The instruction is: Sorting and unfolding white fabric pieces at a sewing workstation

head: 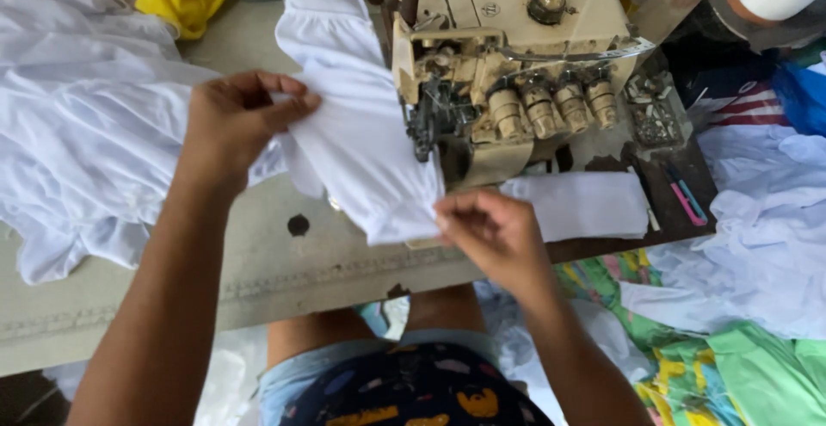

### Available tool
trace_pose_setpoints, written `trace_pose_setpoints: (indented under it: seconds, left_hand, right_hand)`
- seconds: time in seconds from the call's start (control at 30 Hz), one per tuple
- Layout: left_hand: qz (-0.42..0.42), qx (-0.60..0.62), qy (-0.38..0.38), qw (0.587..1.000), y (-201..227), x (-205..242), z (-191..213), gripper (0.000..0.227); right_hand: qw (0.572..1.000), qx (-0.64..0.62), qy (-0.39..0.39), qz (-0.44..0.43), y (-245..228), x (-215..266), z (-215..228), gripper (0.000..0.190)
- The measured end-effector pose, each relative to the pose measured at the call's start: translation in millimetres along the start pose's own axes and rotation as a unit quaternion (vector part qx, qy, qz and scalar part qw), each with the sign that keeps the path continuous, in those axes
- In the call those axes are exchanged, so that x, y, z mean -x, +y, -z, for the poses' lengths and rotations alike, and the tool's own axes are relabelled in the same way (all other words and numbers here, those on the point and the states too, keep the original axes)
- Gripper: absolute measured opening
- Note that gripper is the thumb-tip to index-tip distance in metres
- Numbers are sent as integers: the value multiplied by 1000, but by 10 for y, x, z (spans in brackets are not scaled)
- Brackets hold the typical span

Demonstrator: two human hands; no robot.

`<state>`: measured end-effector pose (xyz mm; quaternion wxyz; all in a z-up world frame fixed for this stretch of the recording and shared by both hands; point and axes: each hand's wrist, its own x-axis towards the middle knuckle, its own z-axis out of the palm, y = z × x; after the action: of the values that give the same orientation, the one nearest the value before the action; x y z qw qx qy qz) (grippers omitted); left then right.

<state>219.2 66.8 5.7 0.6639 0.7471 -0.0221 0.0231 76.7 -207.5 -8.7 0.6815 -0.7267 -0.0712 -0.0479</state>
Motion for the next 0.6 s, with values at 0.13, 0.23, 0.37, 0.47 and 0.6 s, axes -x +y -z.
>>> trace_pose_setpoints:
  seconds: [0.13, 0.23, 0.37, 0.47, 0.6]
  left_hand:
    - [-16, -2, 29, 999, -146, -173, 139, 29]
    - [-20, -12, 47, 999, -200, -140, 256, 30]
    - [-25, -92, 53, 994, -221, 110, 430, 28]
    - [44, -262, 29, 964, 55, 562, 450, 20]
    - [59, -236, -71, 967, 45, 1140, 339, 8]
  right_hand:
    - [998, 54, 18, 26, 39, -188, -7, 19]
    - [992, 108, 33, 49, 16, -165, 11, 21]
    - [993, 99, 42, 53, 95, 6, -17, 25]
    - [991, 64, -119, 23, -122, 123, 19, 36]
    - [977, -49, -201, 57, -62, 219, -109, 63]
